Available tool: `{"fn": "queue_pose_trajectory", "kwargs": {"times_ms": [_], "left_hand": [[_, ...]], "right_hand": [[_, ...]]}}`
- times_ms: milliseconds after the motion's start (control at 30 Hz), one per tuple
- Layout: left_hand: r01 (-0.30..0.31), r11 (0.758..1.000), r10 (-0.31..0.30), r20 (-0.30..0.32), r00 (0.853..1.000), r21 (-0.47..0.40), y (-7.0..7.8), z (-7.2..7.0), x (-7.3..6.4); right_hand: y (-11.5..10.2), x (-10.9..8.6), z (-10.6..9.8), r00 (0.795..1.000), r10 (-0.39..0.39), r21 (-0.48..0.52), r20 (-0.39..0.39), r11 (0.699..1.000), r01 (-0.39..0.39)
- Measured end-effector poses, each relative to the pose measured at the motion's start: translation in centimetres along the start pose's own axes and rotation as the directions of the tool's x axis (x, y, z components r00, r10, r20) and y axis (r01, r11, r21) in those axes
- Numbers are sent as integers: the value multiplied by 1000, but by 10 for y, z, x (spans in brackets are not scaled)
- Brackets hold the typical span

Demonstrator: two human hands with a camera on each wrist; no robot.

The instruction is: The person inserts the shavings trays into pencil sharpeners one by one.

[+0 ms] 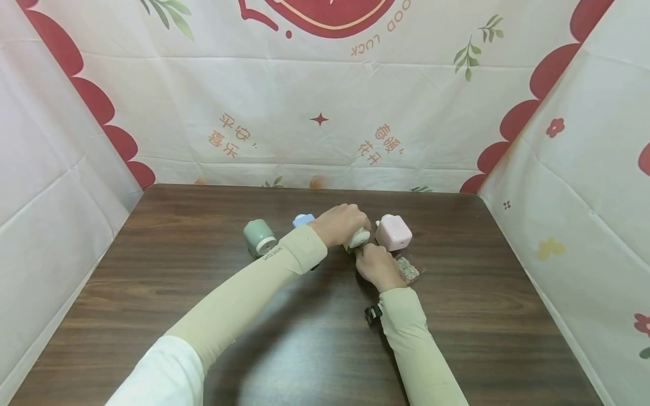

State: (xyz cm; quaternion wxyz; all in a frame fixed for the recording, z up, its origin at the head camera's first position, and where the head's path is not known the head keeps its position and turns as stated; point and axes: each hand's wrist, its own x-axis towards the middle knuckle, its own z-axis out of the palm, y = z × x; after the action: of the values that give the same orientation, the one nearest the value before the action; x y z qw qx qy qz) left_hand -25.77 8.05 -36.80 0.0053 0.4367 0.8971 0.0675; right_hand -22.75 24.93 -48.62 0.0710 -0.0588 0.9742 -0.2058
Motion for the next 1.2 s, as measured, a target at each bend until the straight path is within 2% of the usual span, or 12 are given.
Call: {"fn": "queue_pose_trajectory", "kwargs": {"times_ms": [133, 233, 367, 467, 567, 733, 833, 933, 1200], "left_hand": [[-2, 1000, 2, -1, 1000, -2, 0, 2, 1], [0, 1000, 0, 7, 1000, -7, 0, 3, 2], [2, 1000, -1, 20, 1000, -8, 1, 3, 2], [4, 1000, -4, 24, 1000, -17, 1, 3, 2], [6, 1000, -6, 28, 1000, -29, 0, 3, 1], [29, 999, -26, 48, 999, -44, -3, 1, -2], [39, 998, -36, 62, 997, -48, -5, 1, -3], [33, 998, -29, 71, 997, -60, -5, 1, -5], [-2, 999, 5, 75, 997, -39, -4, 4, -9]], "right_hand": [[3, -3, -3, 999, -36, -18, -25, 999, 35], [-8, -14, -17, 998, -56, -28, -43, 998, 55], [-38, -44, -54, 998, -41, -10, -48, 999, 41], [-48, -62, -78, 997, -40, -2, -71, 999, 40], [-45, -75, -95, 992, -44, -24, -120, 999, 41], [-30, -90, -116, 988, 14, -35, -155, 999, -20], [-18, -95, -122, 990, 57, -39, -132, 997, -62], [-5, -97, -123, 993, 95, -64, -74, 993, -100], [22, -86, -104, 980, 178, -108, 84, 980, -169]]}}
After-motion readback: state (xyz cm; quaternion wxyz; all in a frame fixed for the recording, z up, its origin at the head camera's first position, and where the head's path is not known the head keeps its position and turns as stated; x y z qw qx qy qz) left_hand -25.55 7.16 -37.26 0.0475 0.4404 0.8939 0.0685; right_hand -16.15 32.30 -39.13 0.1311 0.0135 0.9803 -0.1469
